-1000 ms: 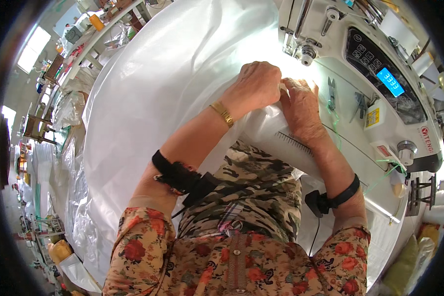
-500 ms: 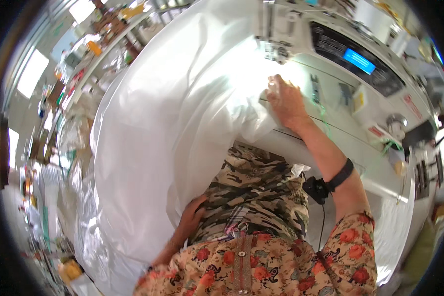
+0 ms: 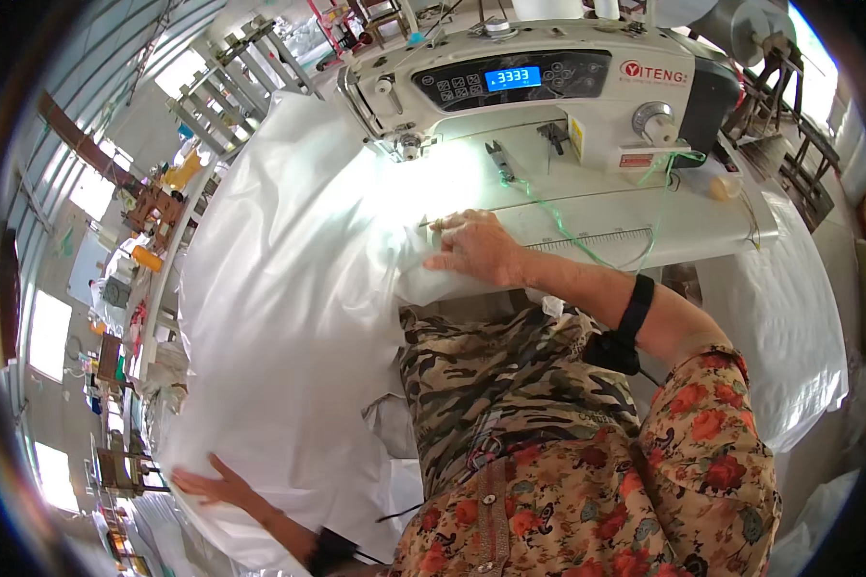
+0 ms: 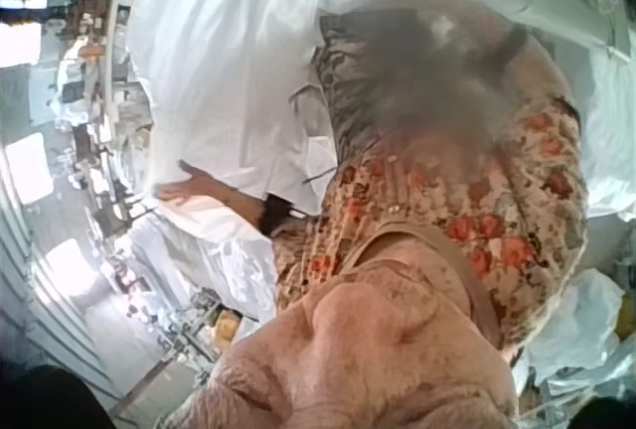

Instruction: Sewing together large white plastic or fabric sheets using an industrial sewing machine.

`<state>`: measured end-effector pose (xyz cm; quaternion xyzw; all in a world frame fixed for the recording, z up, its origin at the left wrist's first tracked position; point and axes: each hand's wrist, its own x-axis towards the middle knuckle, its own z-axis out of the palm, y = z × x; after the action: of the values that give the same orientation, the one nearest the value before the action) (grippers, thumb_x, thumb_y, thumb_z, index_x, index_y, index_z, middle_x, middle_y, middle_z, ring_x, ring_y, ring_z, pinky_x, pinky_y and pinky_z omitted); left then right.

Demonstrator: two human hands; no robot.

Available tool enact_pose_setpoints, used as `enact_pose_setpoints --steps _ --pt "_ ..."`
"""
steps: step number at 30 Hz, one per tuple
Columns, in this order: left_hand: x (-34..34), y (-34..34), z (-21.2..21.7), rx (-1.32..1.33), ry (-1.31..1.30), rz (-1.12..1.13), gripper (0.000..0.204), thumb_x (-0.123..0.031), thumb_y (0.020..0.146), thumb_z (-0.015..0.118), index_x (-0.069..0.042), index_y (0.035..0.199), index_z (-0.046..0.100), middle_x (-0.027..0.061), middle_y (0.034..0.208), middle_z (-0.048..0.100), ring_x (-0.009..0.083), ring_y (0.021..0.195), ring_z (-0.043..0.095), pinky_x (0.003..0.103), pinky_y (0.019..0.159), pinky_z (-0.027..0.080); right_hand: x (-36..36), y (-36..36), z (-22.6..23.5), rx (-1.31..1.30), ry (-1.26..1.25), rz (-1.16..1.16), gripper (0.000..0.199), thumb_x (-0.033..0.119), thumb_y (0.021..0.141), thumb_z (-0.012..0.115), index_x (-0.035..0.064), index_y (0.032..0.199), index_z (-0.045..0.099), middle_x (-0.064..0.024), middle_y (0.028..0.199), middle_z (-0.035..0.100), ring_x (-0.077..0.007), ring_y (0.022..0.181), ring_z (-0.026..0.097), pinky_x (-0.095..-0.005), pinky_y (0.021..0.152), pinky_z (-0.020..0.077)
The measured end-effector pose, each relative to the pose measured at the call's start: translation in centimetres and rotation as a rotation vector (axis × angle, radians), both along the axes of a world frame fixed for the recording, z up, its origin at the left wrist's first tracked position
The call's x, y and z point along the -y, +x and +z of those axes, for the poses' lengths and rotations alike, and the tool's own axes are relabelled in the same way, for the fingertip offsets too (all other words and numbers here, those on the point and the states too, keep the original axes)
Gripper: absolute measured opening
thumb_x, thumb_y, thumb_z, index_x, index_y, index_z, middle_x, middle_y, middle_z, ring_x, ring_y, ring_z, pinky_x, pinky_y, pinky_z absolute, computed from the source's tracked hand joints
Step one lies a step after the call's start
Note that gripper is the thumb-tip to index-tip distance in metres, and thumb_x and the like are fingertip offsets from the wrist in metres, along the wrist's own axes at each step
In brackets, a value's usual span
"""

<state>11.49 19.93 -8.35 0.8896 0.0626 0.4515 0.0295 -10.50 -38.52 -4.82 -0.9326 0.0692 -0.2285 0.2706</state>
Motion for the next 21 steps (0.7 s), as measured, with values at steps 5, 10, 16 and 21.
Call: enact_pose_setpoints --steps 5,10,16,21 --pt "4.9 7.5 6.2 -0.683 0.024 -0.138 0.051 -0.032 0.097 0.059 -0.001 0.138 0.052 0.0201 0.149 0.043 0.0339 0.137 0.043 0.049 0.112 0.034 -2.0 -1.7 0.1 -0.018 0.084 -0.011 0.040 0.050 0.079 0.074 0.0100 0.078 0.069 -0.0100 0.129 0.062 -0.0289 0.121 0.050 -0.0445 0.105 0.0322" --pt "20.4 -5.8 3.5 -0.112 -0.374 -1.106 0.038 -0.021 0.097 0.062 0.001 0.128 0.059 0.0151 0.127 0.063 0.0313 0.122 0.057 0.042 0.108 0.040 -3.7 -1.4 -0.1 -0.015 -0.032 -0.159 0.034 0.044 0.079 0.075 0.0104 0.078 0.068 -0.0054 0.122 0.063 -0.0253 0.120 0.050 -0.0448 0.107 0.0293" --pt "26.0 -18.8 -2.7 -0.454 0.075 -1.138 0.075 -0.039 0.084 0.075 -0.004 0.142 0.043 0.0219 0.153 0.029 0.0446 0.141 0.027 0.057 0.113 0.024 -4.1 -2.3 0.3 0.192 0.050 -0.076 0.025 0.027 0.083 0.071 0.0049 0.074 0.061 -0.0113 0.092 0.065 -0.0286 0.090 0.060 -0.0421 0.082 0.0455" --pt "22.2 -16.8 -8.5 -0.303 0.050 -0.973 0.054 -0.025 0.093 0.064 -0.003 0.139 0.045 0.0235 0.142 0.041 0.0417 0.132 0.040 0.051 0.108 0.035 -4.5 -5.6 0.4 0.143 0.268 -0.128 0.019 0.013 0.083 0.067 0.0019 0.077 0.053 -0.0140 0.075 0.057 -0.0334 0.068 0.059 -0.0402 0.062 0.0471"
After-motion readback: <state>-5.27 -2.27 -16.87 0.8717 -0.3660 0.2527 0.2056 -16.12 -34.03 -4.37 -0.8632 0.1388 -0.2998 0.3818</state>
